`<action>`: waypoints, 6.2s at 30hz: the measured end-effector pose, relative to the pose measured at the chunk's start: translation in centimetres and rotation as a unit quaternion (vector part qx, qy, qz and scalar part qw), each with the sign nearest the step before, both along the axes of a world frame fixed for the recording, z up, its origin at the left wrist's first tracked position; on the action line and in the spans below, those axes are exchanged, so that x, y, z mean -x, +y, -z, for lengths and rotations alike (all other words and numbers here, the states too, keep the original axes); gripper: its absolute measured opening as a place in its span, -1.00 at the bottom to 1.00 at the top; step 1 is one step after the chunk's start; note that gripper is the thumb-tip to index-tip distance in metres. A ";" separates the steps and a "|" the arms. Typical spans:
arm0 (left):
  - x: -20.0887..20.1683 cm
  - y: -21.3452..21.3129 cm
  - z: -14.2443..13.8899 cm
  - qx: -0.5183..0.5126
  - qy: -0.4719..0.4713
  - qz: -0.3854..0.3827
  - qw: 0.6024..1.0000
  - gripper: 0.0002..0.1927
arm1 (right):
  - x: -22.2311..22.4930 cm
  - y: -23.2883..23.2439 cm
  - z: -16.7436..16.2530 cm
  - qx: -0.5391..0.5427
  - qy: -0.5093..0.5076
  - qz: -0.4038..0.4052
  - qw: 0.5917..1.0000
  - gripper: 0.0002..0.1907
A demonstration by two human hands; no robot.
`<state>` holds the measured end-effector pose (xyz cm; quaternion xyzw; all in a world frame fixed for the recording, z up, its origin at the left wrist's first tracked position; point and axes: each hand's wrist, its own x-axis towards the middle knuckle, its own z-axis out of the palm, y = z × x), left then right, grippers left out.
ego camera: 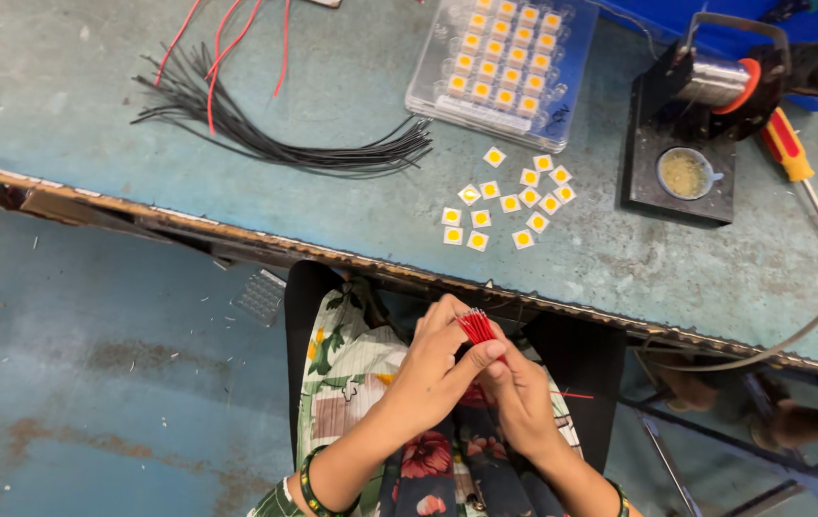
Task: The person organizes red and black wires, then uses a soldering iron to apply solder to the tip of a red wire. They handle multiple wires and small LED modules on a workbench.
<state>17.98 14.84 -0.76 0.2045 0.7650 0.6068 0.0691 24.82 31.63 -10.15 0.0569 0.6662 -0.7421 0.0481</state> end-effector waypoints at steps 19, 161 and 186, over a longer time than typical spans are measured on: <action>0.5 -1.2 0.7 -0.184 -0.187 0.000 0.965 -0.72 | -0.2 -0.1 -1.1 0.133 0.030 0.015 0.991 -0.52; 2.8 -4.8 9.5 -0.211 -0.345 0.244 0.881 -0.37 | 0.0 3.1 4.5 0.094 -0.195 -0.194 0.957 -0.56; 2.9 0.1 5.3 -0.291 -0.337 0.087 0.891 -0.74 | 3.2 6.9 -9.1 -0.327 0.140 -0.008 0.934 -0.74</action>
